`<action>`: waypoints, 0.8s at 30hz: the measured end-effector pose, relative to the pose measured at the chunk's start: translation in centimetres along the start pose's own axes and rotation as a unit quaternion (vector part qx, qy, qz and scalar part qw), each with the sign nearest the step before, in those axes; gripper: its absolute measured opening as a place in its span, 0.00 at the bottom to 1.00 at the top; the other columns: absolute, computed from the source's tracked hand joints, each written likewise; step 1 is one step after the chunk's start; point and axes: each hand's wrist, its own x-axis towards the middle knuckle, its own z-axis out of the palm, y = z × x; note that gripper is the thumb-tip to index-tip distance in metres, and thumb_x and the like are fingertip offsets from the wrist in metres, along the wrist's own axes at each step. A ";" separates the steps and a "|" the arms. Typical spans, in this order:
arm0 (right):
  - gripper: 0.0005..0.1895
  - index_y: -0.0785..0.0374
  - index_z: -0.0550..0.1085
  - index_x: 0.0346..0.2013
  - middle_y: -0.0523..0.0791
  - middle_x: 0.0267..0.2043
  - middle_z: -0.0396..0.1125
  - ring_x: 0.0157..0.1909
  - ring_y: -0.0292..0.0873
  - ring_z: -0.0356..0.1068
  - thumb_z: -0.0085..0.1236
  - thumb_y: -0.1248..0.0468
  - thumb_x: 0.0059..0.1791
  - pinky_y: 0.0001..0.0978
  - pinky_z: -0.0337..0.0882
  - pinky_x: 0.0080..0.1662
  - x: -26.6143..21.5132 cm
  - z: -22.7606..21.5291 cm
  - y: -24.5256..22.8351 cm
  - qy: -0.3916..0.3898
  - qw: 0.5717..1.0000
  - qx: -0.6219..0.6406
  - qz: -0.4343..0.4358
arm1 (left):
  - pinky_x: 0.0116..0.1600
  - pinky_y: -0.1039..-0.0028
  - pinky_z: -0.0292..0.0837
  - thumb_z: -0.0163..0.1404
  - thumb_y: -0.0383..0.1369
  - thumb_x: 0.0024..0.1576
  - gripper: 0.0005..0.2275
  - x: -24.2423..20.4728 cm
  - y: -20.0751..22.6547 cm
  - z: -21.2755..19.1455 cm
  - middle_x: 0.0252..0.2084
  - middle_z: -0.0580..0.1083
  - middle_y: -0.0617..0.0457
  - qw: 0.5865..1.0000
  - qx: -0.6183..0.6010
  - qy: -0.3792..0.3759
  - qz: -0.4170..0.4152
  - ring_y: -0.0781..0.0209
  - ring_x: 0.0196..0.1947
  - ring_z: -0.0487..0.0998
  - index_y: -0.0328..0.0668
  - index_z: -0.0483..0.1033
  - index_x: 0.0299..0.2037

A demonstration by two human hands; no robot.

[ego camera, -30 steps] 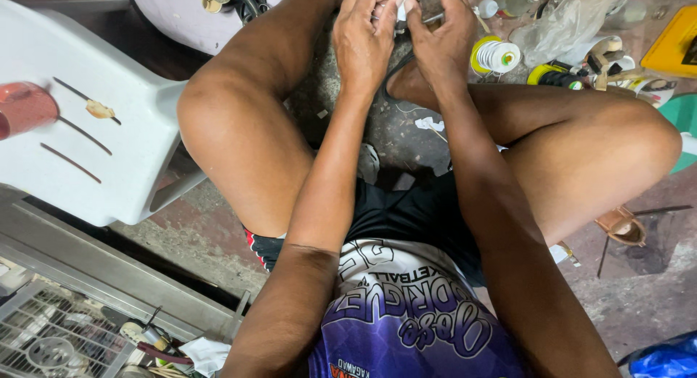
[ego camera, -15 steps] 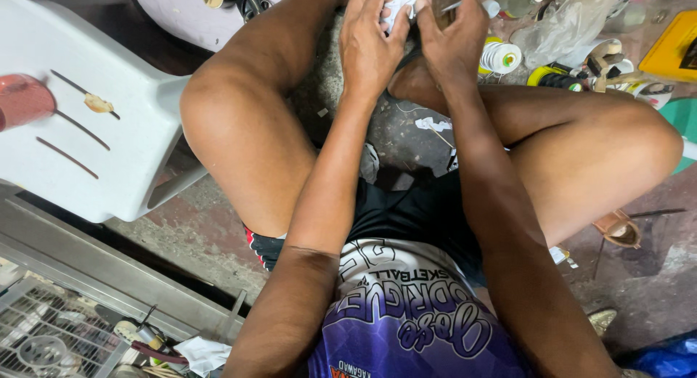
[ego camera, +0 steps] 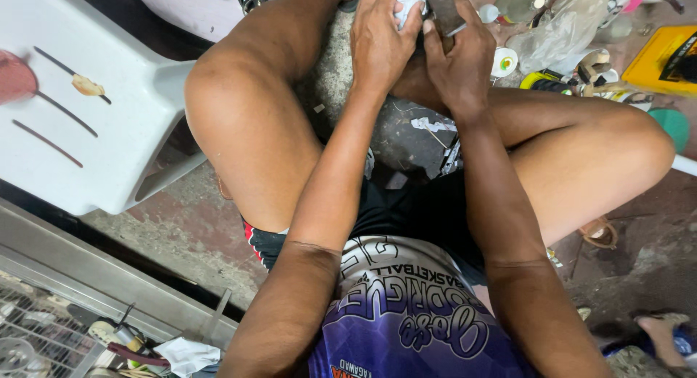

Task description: The person sits and uses a hammer and chisel to shape a small shoe part. They then apply glue from a bottle to the part and continue to adjust it with their hands.

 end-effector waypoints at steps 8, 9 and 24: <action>0.09 0.71 0.75 0.41 0.58 0.38 0.72 0.41 0.62 0.72 0.58 0.65 0.59 0.51 0.69 0.45 -0.8 1.0 2.4 -0.029 0.997 -0.060 0.034 | 0.49 0.68 0.78 0.61 0.30 0.55 0.17 -1.1 -2.7 2.8 0.46 0.77 0.47 0.978 -0.190 0.082 0.024 0.54 0.44 0.81 0.36 0.71 0.51; 0.09 0.72 0.75 0.44 0.59 0.39 0.72 0.42 0.63 0.72 0.57 0.66 0.59 0.52 0.70 0.45 -0.9 1.0 2.5 -0.017 0.999 -0.050 0.012 | 0.50 0.71 0.80 0.60 0.29 0.58 0.16 -1.0 -3.2 3.5 0.48 0.78 0.48 0.950 -0.309 0.028 -0.042 0.58 0.45 0.83 0.35 0.72 0.53; 0.06 0.69 0.72 0.48 0.57 0.42 0.72 0.43 0.63 0.73 0.56 0.68 0.59 0.50 0.71 0.47 -0.7 -0.1 0.2 0.029 0.999 -0.019 -0.022 | 0.40 0.72 0.82 0.55 0.32 0.58 0.13 -0.6 -4.4 5.4 0.42 0.82 0.51 0.894 -0.393 -0.043 -0.212 0.66 0.40 0.82 0.35 0.74 0.50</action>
